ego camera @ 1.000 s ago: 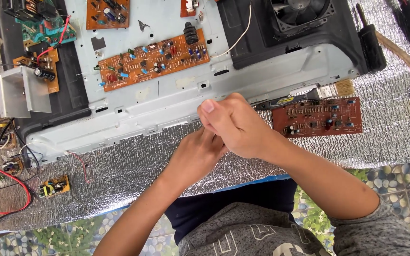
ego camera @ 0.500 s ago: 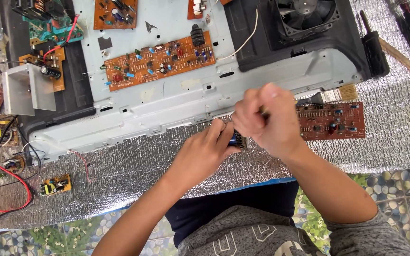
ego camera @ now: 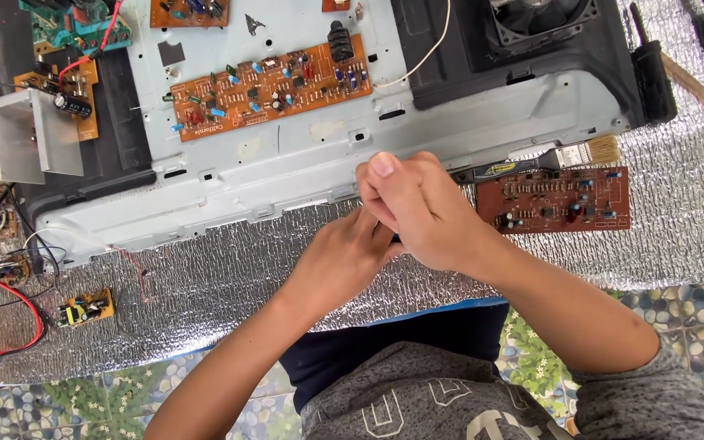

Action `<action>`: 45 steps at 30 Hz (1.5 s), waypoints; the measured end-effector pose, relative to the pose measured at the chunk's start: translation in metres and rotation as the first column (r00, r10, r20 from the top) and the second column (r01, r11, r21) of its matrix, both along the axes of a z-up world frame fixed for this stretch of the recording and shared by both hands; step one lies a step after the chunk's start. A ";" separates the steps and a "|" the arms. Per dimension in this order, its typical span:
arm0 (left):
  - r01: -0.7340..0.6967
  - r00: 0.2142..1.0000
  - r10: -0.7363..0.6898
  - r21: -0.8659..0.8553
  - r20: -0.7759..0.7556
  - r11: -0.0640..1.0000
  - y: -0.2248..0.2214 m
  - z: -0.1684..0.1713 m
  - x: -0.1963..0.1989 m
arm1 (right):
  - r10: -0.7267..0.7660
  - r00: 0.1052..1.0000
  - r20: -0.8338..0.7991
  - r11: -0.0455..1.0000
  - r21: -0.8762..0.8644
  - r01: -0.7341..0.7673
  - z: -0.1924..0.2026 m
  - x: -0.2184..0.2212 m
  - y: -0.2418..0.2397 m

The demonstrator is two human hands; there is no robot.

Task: Disassembling electronic components from a television chassis using a screwdriver.

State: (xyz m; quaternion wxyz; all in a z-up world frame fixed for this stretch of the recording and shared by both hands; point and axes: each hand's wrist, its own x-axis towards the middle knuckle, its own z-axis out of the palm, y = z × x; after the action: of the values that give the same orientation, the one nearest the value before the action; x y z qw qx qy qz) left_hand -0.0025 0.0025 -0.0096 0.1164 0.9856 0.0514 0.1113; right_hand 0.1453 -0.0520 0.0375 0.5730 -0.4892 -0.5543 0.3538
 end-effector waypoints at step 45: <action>-0.034 0.999 0.032 -0.169 -0.015 0.985 0.001 0.010 -0.003 | 0.056 0.921 -0.384 0.997 0.069 -0.032 -0.027 0.040 -0.040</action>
State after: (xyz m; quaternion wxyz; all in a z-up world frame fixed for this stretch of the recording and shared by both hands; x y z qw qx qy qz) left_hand -0.0056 0.0032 0.0002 0.1975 0.9718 0.0778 0.1026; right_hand 0.1848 -0.0921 0.0100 0.6776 -0.3794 -0.4521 0.4388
